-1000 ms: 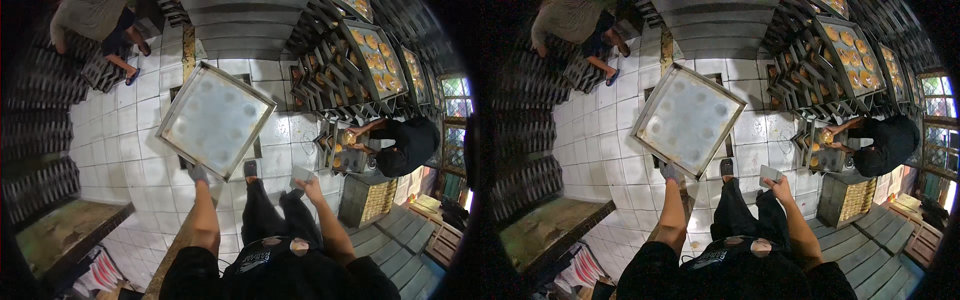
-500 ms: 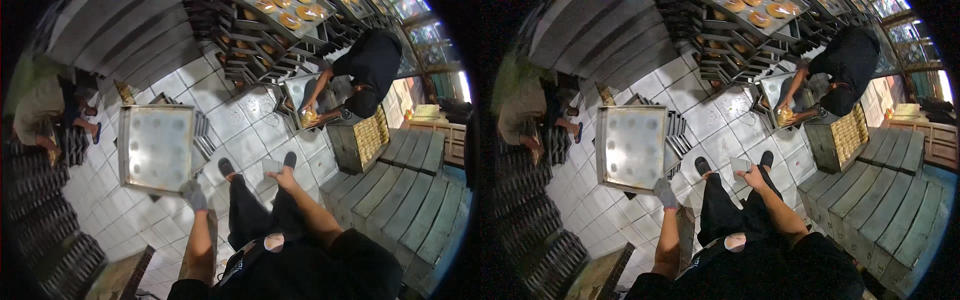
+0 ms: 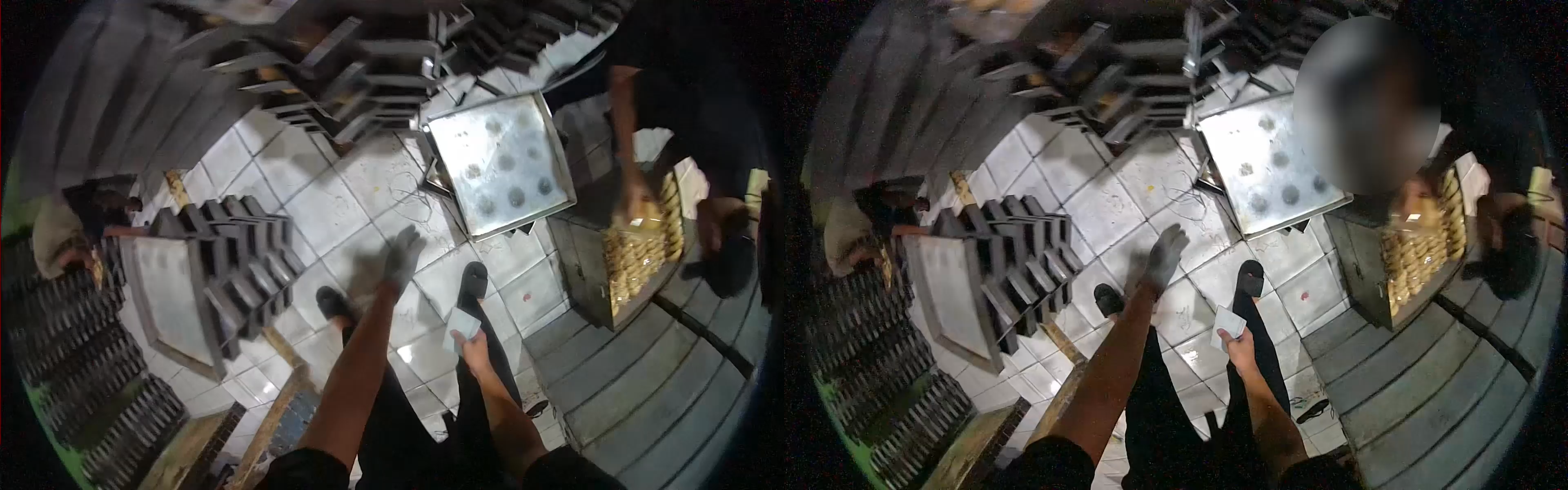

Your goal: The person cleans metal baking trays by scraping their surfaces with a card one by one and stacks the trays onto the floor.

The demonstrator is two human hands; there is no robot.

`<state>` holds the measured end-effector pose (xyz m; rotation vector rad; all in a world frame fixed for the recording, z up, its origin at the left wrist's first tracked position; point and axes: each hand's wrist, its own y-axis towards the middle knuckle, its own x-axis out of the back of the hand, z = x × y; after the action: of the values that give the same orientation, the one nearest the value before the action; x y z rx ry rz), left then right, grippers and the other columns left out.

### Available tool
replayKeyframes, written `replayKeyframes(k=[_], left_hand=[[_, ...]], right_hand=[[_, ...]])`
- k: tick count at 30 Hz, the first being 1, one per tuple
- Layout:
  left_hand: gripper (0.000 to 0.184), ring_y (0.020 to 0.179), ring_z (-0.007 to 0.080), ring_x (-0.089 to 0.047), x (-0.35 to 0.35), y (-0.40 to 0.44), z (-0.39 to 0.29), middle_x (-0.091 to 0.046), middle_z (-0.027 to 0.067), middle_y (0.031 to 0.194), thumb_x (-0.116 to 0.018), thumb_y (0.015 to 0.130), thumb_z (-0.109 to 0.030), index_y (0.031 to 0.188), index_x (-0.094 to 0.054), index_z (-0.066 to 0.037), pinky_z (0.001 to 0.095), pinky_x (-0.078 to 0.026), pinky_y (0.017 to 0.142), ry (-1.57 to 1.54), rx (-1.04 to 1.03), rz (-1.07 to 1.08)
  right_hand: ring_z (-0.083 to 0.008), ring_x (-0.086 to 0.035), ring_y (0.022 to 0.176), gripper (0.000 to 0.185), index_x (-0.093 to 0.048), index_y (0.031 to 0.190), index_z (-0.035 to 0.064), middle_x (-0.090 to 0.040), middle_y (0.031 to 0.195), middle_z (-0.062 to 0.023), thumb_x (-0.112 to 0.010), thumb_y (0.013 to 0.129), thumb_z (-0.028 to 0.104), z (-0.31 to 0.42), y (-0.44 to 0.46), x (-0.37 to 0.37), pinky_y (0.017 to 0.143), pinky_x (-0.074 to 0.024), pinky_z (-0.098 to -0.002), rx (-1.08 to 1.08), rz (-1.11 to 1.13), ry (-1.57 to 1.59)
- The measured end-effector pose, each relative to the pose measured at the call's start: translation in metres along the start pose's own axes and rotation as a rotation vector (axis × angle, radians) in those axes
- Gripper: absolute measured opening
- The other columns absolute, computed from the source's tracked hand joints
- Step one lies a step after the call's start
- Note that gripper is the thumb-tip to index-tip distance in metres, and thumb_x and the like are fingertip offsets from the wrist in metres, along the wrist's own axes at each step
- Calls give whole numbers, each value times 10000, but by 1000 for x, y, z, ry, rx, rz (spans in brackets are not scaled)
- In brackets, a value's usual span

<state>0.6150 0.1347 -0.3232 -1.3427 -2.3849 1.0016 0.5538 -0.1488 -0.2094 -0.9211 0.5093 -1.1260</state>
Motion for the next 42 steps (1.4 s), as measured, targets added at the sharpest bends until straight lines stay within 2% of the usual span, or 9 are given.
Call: replayKeyframes(k=[7,8,13,16,20,23,29,38,42], left_hand=[[200,1042,413,-664,-87,290,159,-698,220,1156,-556,983,-123,1137,-676,-76,478,-516,964,1143,-1105,-115],[243,1045,426,-660,-105,291,123,-709,218,1134,-565,965,-181,1133,-659,-33,505,-478,1004,1142,-279,111],[199,989,417,-665,-132,241,69,-708,267,1051,-605,891,-143,1035,-679,-27,474,-530,799,538,37,-101],[215,636,253,-519,-93,206,89,-427,155,640,-590,880,-149,681,-532,-92,428,-385,566,876,-1036,35],[347,884,167,-567,-50,36,76,-622,16,1023,-487,1108,-365,1302,-540,-82,347,-499,770,-109,-12,-128],[734,1359,233,-438,22,-108,76,-399,118,1517,-580,981,-72,1608,-198,-53,367,-417,1121,-444,32,-152],[876,1373,244,-428,145,-226,164,-415,123,1495,-584,892,31,1625,-115,-67,368,-392,1142,-348,263,-429],[948,1355,251,-440,247,-210,240,-432,134,1488,-641,859,24,1621,-81,-40,359,-371,1155,-448,242,-541],[997,1385,282,-417,263,-223,272,-391,149,1535,-610,842,71,1636,-15,-23,376,-319,1193,-408,346,-566]], right_hand=[[-140,-678,1017,266,-689,1207,-29,-735,1129,-55,-732,955,44,0,66,89,921,-516,-288,-94,-33,312],[-134,-672,1025,267,-694,1206,-21,-733,1127,-53,-738,952,47,0,67,95,926,-515,-295,-127,-37,296],[-133,-669,1034,292,-675,1222,-22,-731,1125,-56,-746,951,56,-5,78,113,933,-514,-293,-118,-21,300],[-135,-672,1030,295,-672,1224,-25,-732,1127,-58,-747,950,55,13,73,100,938,-518,-298,-62,1,341],[-144,-691,1027,301,-678,1215,-33,-745,1139,-87,-758,942,64,48,50,70,910,-538,-306,-79,32,130],[-167,-708,1024,320,-668,1217,-49,-759,1135,-133,-756,949,102,45,50,15,872,-556,-314,-13,126,-6],[-469,-677,1025,299,-611,1231,-42,-693,1109,-242,-629,959,79,-54,82,-180,890,-562,-475,451,696,-728],[-448,-666,1105,428,-605,1276,22,-637,1294,-235,-648,851,6,-232,137,-320,939,-574,-496,950,647,-1089],[-424,-717,1008,465,-625,1288,56,-709,1206,-188,-673,837,-43,-197,265,-359,896,-607,-458,475,334,-1069]])
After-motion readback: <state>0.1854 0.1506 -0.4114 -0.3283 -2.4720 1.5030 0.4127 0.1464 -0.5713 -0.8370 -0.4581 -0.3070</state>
